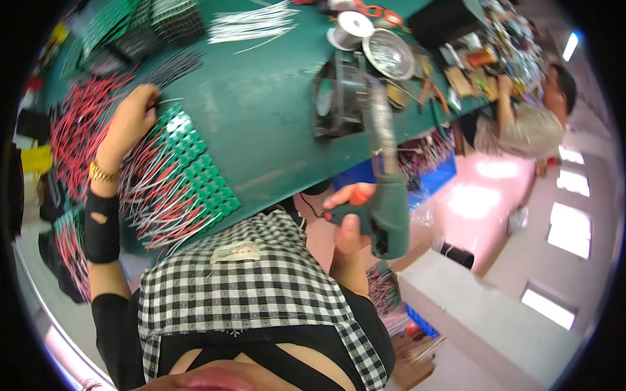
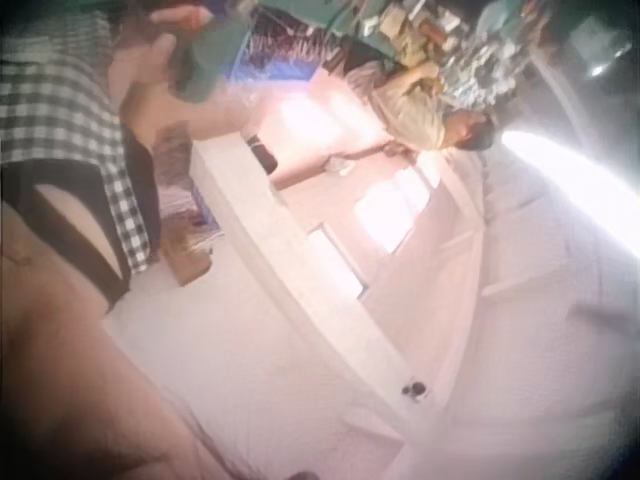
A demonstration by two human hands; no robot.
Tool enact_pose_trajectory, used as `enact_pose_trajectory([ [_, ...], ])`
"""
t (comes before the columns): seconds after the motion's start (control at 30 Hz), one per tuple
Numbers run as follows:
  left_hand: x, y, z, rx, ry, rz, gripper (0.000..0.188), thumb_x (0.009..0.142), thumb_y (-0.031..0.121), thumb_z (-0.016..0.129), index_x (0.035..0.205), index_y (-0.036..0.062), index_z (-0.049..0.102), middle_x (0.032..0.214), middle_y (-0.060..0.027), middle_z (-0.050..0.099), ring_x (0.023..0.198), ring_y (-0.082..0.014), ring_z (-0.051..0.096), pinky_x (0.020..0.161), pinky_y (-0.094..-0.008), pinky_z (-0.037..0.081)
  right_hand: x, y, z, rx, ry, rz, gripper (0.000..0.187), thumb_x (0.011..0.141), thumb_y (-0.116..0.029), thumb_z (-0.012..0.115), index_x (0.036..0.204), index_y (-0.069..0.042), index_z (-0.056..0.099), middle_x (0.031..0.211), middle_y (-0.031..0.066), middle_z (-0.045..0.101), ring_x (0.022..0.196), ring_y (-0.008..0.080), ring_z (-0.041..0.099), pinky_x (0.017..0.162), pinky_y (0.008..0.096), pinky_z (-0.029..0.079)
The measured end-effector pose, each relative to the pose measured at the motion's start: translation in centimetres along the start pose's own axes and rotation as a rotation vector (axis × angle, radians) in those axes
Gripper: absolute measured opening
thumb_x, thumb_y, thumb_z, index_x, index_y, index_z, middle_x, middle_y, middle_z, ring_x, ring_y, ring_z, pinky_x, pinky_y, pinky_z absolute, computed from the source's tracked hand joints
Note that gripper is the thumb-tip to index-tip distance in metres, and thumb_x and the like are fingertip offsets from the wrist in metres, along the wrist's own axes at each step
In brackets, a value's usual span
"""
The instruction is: The person attaches wires to circular circuit boards by positioning the wire ends onto the boards by hand and soldering them in place using a soldering tool.
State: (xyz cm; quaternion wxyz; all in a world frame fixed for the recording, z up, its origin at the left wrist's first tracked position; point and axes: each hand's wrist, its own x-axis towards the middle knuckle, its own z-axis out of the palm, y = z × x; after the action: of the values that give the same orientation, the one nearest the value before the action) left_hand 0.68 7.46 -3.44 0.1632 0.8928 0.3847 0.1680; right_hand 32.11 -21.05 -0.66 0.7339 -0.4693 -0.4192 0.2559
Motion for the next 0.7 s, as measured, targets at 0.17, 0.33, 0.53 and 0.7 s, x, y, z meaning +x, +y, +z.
enact_pose_trajectory([
  [0.17,0.1,0.0,0.3,-0.016,0.119,0.034,0.019,0.07,-0.009,0.05,0.087,-0.0007,0.054,0.082,-0.0159,0.052,0.075,-0.0319,0.055,0.066,-0.0375,0.044,1.4,-2.1,-7.7,-0.512,0.261,-0.022,0.038,0.084,0.006,0.048,0.122,0.002,0.046,0.093,0.0129,0.057,0.08,0.0191,0.058,0.073,0.0322,0.052],
  [0.33,-0.6,0.2,-2.1,0.013,0.238,0.074,0.014,0.073,-0.01,0.05,0.083,-0.0008,0.052,0.08,-0.0125,0.048,0.072,-0.0288,0.051,0.063,-0.0334,0.043,0.5,0.1,-16.3,-0.844,0.304,-0.13,0.03,0.069,0.004,0.059,0.099,0.002,0.06,0.077,0.0096,0.063,0.068,0.0195,0.064,0.065,0.03,0.052],
  [0.53,-0.4,1.0,-1.8,-0.063,-0.063,-0.017,0.017,0.075,-0.007,0.054,0.089,0.0019,0.054,0.086,-0.0119,0.054,0.07,-0.03,0.055,0.063,-0.0347,0.045,4.0,-1.1,-14.5,-1.248,-0.001,-0.283,0.038,0.066,-0.001,0.062,0.104,0.001,0.06,0.083,0.0129,0.066,0.073,0.0262,0.066,0.07,0.0319,0.053],
  [0.7,0.5,-0.2,-0.5,0.17,-0.028,0.053,0.019,0.076,-0.004,0.055,0.094,0.003,0.054,0.081,-0.0149,0.057,0.074,-0.0333,0.059,0.064,-0.0392,0.046,7.3,-0.7,-15.6,-1.42,-0.287,-0.299,0.048,0.059,-0.013,0.067,0.105,-0.003,0.059,0.079,0.014,0.061,0.069,0.0313,0.061,0.062,0.0347,0.049],
])
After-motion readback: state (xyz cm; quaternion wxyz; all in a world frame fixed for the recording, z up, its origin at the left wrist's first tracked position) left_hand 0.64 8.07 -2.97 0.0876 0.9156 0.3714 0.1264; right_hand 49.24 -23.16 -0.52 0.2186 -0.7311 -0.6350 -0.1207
